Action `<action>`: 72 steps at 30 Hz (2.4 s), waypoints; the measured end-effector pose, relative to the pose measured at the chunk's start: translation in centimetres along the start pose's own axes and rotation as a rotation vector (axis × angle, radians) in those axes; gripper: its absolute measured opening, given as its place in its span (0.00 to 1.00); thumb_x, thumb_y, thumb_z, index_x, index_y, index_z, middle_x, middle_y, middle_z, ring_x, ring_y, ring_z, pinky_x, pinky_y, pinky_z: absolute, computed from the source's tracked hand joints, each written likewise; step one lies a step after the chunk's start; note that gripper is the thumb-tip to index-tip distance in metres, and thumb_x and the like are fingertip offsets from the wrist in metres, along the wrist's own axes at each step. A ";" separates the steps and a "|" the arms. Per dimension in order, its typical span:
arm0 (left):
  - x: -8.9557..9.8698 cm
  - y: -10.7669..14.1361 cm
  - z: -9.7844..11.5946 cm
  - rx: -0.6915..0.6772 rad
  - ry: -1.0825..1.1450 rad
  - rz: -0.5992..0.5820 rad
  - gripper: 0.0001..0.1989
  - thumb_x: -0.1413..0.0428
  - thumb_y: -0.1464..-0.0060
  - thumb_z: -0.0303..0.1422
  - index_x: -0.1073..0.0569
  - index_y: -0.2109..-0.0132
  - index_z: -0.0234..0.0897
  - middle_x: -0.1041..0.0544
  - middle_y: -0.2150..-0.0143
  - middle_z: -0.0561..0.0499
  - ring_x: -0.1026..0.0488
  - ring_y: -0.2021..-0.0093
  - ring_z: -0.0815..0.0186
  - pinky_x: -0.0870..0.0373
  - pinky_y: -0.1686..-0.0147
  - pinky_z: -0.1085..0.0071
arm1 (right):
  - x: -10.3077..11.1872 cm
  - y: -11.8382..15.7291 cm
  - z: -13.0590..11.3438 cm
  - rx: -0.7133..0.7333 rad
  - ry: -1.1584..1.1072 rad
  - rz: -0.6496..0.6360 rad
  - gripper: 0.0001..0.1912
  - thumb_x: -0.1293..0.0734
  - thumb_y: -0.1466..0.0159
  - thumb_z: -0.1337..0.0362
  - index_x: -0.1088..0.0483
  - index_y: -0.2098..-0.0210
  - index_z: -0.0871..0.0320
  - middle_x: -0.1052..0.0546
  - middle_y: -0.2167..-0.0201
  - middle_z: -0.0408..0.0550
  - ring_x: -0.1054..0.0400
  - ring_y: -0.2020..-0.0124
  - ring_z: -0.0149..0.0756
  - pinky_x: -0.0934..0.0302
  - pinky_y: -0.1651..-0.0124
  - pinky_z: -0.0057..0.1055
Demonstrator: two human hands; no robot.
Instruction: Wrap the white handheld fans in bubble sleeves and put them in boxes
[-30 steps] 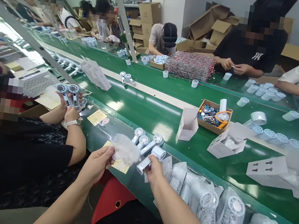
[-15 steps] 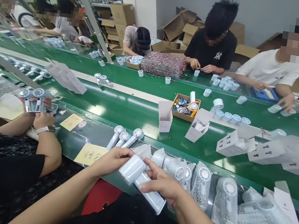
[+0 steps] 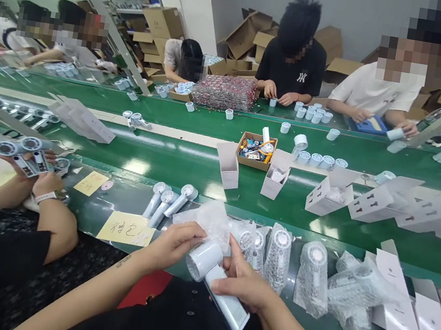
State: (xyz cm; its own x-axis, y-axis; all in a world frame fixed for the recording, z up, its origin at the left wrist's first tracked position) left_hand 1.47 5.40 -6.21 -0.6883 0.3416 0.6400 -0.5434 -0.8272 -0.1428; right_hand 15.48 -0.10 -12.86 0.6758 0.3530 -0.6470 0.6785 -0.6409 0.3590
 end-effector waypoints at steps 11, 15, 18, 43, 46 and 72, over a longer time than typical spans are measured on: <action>-1.2 -0.4 -0.3 0.073 -0.249 0.230 0.11 0.52 0.48 0.20 0.28 0.64 0.37 0.25 0.67 0.49 0.26 0.66 0.66 0.28 0.65 0.71 | 3.2 1.2 0.8 0.048 -0.112 0.207 0.31 0.25 0.49 0.58 0.34 0.48 0.55 0.24 0.68 0.44 0.27 0.74 0.34 0.37 0.71 0.28; -1.5 0.3 1.6 0.087 -0.160 0.349 0.06 0.49 0.44 0.23 0.29 0.64 0.38 0.24 0.68 0.51 0.27 0.67 0.67 0.29 0.66 0.73 | 3.2 1.6 0.4 0.057 -0.128 0.339 0.33 0.24 0.51 0.58 0.34 0.48 0.55 0.25 0.68 0.43 0.28 0.75 0.35 0.35 0.70 0.30; -2.5 1.5 3.1 0.000 -0.189 0.300 0.05 0.49 0.40 0.26 0.29 0.63 0.38 0.24 0.68 0.50 0.27 0.67 0.66 0.29 0.66 0.72 | 2.8 1.8 0.1 0.084 -0.145 0.414 0.35 0.22 0.54 0.56 0.34 0.49 0.54 0.25 0.61 0.45 0.29 0.72 0.35 0.34 0.68 0.33; 2.0 1.3 3.0 0.488 0.589 0.197 0.16 0.40 0.50 0.40 0.23 0.56 0.36 0.23 0.65 0.47 0.27 0.68 0.65 0.29 0.67 0.69 | -0.8 5.5 -8.4 0.098 0.414 0.281 0.22 0.33 0.40 0.42 0.35 0.69 0.55 0.26 0.74 0.42 0.28 0.71 0.36 0.36 0.64 0.35; 2.6 -0.4 4.3 0.227 0.412 0.095 0.42 0.31 0.62 0.46 0.33 0.40 0.42 0.29 0.44 0.40 0.28 0.49 0.54 0.27 0.54 0.61 | -2.3 2.9 -9.2 0.226 0.191 0.223 0.21 0.29 0.42 0.45 0.34 0.68 0.56 0.28 0.72 0.41 0.32 0.70 0.32 0.37 0.63 0.32; 2.6 -20.5 -5.7 0.148 -0.627 0.184 0.11 0.47 0.48 0.23 0.30 0.57 0.36 0.31 0.58 0.42 0.30 0.57 0.57 0.28 0.58 0.63 | 18.0 -15.8 -17.5 0.548 0.968 0.577 0.36 0.25 0.53 0.61 0.47 0.51 0.55 0.32 0.55 0.48 0.34 0.55 0.44 0.38 0.50 0.46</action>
State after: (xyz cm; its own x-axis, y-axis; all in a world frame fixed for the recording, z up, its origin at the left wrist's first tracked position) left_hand 8.12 25.78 -5.90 -0.3294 -0.0982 0.9391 -0.3415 -0.9148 -0.2154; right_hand 21.98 28.32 -18.38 0.9259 0.1334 0.3534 0.1619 -0.9854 -0.0521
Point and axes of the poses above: each hand's wrist, its own y-axis away from the middle knuckle, its own x-axis out of the back of the hand, z = x × y, the point moved 7 cm from there along -y, towards the middle knuckle
